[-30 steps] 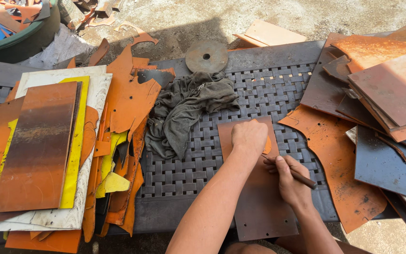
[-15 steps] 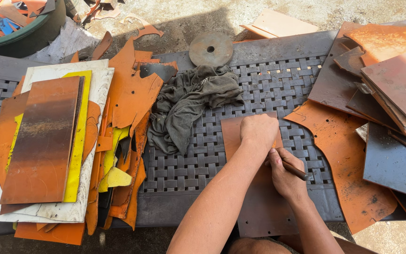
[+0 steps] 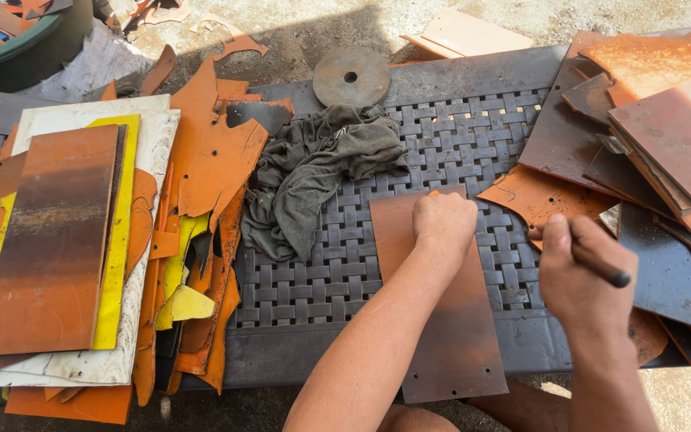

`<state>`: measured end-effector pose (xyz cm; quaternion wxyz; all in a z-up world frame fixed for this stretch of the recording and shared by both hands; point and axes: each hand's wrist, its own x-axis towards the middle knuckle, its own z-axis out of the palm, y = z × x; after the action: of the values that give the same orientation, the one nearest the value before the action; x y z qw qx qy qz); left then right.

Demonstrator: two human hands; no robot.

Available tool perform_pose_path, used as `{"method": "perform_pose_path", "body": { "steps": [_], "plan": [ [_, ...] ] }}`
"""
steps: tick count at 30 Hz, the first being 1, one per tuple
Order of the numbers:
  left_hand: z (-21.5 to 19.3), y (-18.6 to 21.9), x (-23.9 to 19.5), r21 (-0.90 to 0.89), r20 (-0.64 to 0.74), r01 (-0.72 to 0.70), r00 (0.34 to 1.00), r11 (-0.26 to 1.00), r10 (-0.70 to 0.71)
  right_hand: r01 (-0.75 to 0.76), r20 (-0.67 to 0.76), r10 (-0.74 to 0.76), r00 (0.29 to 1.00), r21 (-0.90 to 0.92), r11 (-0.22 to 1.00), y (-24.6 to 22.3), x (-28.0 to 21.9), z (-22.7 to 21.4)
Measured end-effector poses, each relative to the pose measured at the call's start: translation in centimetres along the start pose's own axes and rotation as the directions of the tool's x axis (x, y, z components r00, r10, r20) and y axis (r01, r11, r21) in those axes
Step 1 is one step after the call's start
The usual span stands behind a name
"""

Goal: The person uses a small orange template and a cutting tool to cut shapes from a brown leather sheet on a woven table. They repeatedly position the template, trace the outline, and cut along the edges to produce multiple identical pieces.

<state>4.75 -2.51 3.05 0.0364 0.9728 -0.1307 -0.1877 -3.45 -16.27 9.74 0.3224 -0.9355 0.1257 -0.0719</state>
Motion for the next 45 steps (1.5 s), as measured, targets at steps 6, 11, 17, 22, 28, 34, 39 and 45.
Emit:
{"method": "perform_pose_path", "body": {
  "steps": [6,11,17,22,28,34,39,45],
  "plan": [
    [-0.7,3.6,1.2,0.108,0.189,0.031,0.981,0.994,-0.051,0.081,0.305,-0.209,0.929,0.384,0.920,-4.1,7.9,1.9],
    [-0.2,5.6,2.5,0.199,0.255,0.052,0.961,0.979,-0.103,0.122,0.779,-0.203,0.593,0.162,0.979,-5.6,12.2,8.1],
    [0.4,6.3,3.3,0.201,0.297,0.039,0.950,0.979,-0.099,0.060,0.937,-0.059,0.346,0.041,0.997,-4.4,13.0,11.6],
    [0.7,6.8,3.5,0.191,0.320,0.020,0.944,0.981,-0.081,0.043,0.948,0.042,0.314,-0.058,0.997,-4.1,13.0,12.8],
    [0.5,6.7,3.4,0.198,0.329,0.019,0.941,0.980,-0.084,0.091,0.950,0.048,0.310,-0.080,0.993,-5.0,12.6,12.6],
    [0.6,6.6,3.6,0.203,0.324,0.015,0.943,0.979,-0.081,0.340,0.942,0.090,0.323,-0.205,0.918,-7.5,11.8,12.0],
    [0.6,6.2,3.9,0.206,0.323,0.017,0.943,0.978,-0.084,0.635,0.934,0.000,0.358,-0.243,0.733,-9.8,12.0,12.0],
    [0.8,6.3,4.1,0.212,0.315,0.018,0.945,0.977,-0.085,0.970,0.930,-0.308,0.200,-0.142,0.199,-10.9,10.6,11.8]
  ]
}}
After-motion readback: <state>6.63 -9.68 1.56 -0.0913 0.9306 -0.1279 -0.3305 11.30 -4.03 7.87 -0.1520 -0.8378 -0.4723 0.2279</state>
